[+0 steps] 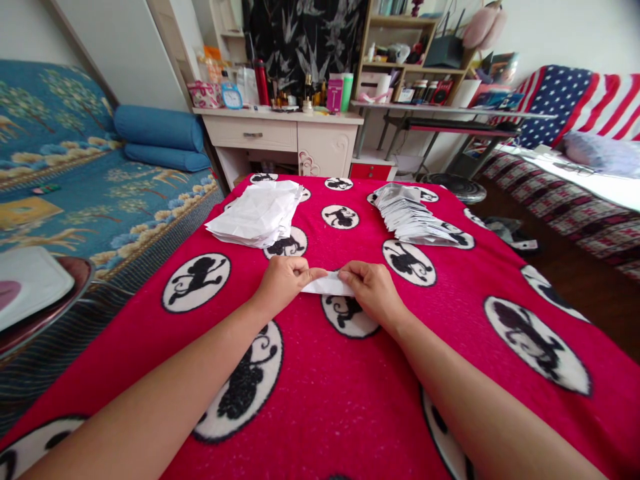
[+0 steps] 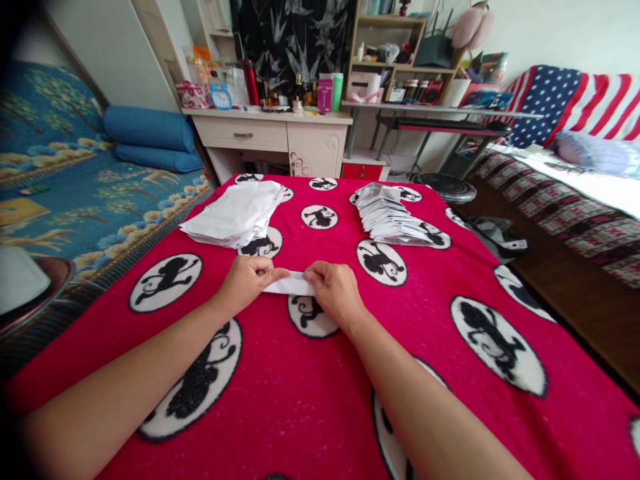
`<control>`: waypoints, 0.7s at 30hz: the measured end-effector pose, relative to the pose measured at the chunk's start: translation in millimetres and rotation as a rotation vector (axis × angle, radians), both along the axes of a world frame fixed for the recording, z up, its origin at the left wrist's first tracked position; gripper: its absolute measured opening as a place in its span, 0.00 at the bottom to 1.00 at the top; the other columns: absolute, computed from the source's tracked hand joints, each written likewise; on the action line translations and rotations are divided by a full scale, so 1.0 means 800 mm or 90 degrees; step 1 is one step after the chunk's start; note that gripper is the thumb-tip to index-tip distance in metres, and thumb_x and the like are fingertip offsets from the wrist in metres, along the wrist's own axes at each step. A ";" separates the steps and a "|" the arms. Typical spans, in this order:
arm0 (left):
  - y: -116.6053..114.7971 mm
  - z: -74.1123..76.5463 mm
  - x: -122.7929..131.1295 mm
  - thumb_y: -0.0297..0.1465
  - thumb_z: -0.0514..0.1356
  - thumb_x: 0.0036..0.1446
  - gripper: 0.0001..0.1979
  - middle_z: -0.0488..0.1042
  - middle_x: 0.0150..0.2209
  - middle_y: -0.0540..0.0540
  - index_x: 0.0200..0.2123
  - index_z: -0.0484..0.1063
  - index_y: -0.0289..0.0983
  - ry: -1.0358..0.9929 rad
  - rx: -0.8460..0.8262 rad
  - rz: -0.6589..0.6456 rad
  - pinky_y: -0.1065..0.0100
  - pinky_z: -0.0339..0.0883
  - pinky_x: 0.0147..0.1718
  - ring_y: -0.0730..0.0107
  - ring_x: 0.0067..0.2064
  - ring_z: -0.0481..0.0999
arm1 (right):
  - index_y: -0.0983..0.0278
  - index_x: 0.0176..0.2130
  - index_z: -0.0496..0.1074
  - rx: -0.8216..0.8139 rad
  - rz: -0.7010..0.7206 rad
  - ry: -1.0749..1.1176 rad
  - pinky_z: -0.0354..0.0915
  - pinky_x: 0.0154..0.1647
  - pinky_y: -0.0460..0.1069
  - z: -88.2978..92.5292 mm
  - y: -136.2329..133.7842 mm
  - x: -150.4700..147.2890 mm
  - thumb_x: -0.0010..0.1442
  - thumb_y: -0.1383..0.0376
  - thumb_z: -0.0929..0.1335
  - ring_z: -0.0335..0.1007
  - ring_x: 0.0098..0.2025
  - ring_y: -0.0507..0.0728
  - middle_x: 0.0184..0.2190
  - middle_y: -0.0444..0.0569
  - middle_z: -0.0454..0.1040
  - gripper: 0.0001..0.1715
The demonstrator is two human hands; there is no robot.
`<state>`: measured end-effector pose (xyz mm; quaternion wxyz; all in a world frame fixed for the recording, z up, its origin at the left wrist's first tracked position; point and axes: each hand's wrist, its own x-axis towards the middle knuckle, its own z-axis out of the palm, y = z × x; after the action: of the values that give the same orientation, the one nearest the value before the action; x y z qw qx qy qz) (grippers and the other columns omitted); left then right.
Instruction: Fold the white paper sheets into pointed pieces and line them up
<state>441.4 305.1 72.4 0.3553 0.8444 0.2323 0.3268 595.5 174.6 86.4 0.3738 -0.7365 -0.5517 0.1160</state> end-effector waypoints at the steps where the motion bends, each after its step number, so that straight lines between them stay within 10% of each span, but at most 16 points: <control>1: 0.000 0.000 0.000 0.43 0.65 0.49 0.26 0.51 0.16 0.56 0.13 0.58 0.34 -0.022 -0.046 -0.001 0.72 0.45 0.21 0.80 0.21 0.51 | 0.63 0.27 0.73 0.009 -0.010 0.020 0.52 0.21 0.44 -0.001 0.000 -0.001 0.59 0.63 0.65 0.61 0.21 0.50 0.18 0.43 0.68 0.12; 9: -0.017 0.005 0.011 0.37 0.70 0.44 0.17 0.72 0.22 0.53 0.33 0.71 0.33 -0.222 -0.429 -0.006 0.76 0.61 0.21 0.79 0.21 0.67 | 0.64 0.30 0.69 0.101 -0.075 0.330 0.56 0.18 0.44 -0.002 0.002 -0.024 0.61 0.58 0.64 0.65 0.16 0.52 0.14 0.43 0.70 0.13; 21: -0.018 0.004 0.014 0.38 0.68 0.47 0.15 0.72 0.23 0.52 0.31 0.72 0.33 -0.267 -0.503 0.016 0.77 0.57 0.21 0.80 0.22 0.67 | 0.63 0.27 0.66 0.021 0.101 0.375 0.61 0.23 0.44 -0.007 0.007 -0.047 0.58 0.58 0.67 0.68 0.21 0.51 0.21 0.45 0.74 0.13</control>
<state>452.6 290.9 75.5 0.6863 0.5563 0.2723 0.3812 557.9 180.5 80.4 0.5194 -0.6198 -0.4768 0.3447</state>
